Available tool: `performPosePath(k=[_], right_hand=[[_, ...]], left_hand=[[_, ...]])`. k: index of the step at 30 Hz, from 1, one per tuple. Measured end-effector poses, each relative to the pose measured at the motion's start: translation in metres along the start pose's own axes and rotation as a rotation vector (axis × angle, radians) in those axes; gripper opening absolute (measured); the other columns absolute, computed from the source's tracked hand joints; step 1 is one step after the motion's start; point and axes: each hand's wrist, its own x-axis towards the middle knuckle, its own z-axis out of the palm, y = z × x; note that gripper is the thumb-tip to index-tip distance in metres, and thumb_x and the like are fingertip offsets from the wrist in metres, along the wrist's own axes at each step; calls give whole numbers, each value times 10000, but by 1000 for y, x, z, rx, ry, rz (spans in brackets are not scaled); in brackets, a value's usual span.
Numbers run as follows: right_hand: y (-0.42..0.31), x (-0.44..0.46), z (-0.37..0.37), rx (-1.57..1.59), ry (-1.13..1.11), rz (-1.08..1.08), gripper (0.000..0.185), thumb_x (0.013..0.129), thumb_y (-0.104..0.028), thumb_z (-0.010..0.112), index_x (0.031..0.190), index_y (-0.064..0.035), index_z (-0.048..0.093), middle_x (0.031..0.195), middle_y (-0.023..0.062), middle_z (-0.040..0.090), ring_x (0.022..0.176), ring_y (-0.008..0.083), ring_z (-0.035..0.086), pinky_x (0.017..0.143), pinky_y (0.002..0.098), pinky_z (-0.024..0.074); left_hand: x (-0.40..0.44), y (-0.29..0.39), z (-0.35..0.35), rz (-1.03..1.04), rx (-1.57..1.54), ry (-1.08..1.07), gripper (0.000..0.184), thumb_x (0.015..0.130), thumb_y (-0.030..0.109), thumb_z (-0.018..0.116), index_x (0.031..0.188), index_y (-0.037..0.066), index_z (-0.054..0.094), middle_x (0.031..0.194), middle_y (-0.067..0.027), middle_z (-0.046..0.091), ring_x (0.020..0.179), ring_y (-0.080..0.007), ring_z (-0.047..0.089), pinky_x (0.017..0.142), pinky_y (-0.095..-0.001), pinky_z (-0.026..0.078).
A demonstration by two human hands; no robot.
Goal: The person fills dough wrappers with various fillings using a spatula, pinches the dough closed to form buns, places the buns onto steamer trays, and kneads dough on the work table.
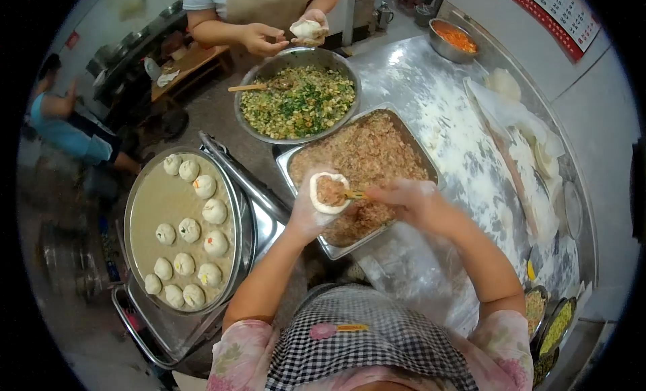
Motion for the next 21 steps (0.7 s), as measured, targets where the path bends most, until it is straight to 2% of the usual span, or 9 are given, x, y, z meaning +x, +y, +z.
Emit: performPosePath(k=[1, 4, 7, 10, 11, 14, 17, 20, 21], right_hand=[[9, 3, -2, 66, -56, 22, 526, 744, 54, 532, 1218, -174, 548, 872, 129, 599, 780, 263, 575, 716, 336, 464], [45, 9, -2, -76, -6, 232, 497, 767, 50, 501, 1208, -175, 554, 912, 169, 600, 815, 280, 582, 733, 360, 468], [70, 19, 25, -294, 32, 546, 446, 777, 34, 488, 1177, -147, 569, 935, 190, 598, 840, 289, 585, 752, 374, 471], [89, 25, 54, -310, 7, 416, 406, 780, 18, 482, 1152, -115, 577, 957, 186, 603, 844, 293, 590, 760, 384, 472], [106, 27, 66, -191, -9, 448, 404, 764, -19, 501, 1152, -107, 570, 972, 196, 594, 924, 336, 582, 774, 420, 462], [114, 27, 69, 42, -45, 385, 403, 787, -22, 510, 1180, -94, 562, 883, 153, 622, 745, 275, 607, 658, 368, 469], [83, 27, 50, 441, -155, 489, 390, 819, -28, 508, 1201, -84, 555, 784, 88, 628, 597, 175, 549, 559, 303, 438], [64, 22, 44, 750, -73, 476, 364, 846, -39, 506, 1204, -81, 555, 724, 45, 618, 529, 98, 473, 504, 264, 407], [56, 20, 40, 740, -53, 457, 365, 847, -49, 512, 1207, -93, 555, 744, 52, 621, 546, 115, 490, 514, 273, 414]], left_hand=[[-3, 8, -1, -105, -103, 30, 573, 625, 31, 785, 1087, 68, 449, 995, -49, 547, 916, -156, 561, 805, -270, 469], [-8, 4, -17, -317, -117, 147, 556, 635, 24, 775, 1084, 66, 450, 978, -51, 553, 921, -149, 561, 812, -265, 463], [-14, -10, -26, -253, -89, 136, 561, 630, 0, 770, 1087, 56, 449, 1004, -46, 559, 937, -136, 551, 836, -265, 450], [-16, -11, -28, -279, -43, 119, 569, 631, -15, 767, 1096, 53, 446, 1027, -43, 552, 960, -131, 541, 850, -268, 441], [-16, -10, -27, -293, -68, 121, 571, 632, -11, 767, 1099, 52, 445, 1027, -43, 551, 964, -131, 540, 852, -268, 440], [-16, -11, -26, -344, -122, 111, 581, 633, -2, 770, 1109, 47, 442, 1030, -43, 550, 971, -134, 540, 856, -266, 439], [-12, -10, -24, -383, -164, 91, 592, 633, -2, 770, 1121, 42, 438, 1034, -44, 551, 974, -136, 541, 864, -265, 438], [-2, -6, -19, -438, -228, 67, 599, 635, 52, 789, 1117, 37, 434, 1026, -52, 550, 953, -140, 546, 844, -271, 453], [1, -5, -18, -462, -252, 58, 603, 635, 79, 799, 1112, 36, 433, 1021, -55, 550, 943, -142, 549, 832, -273, 461]])
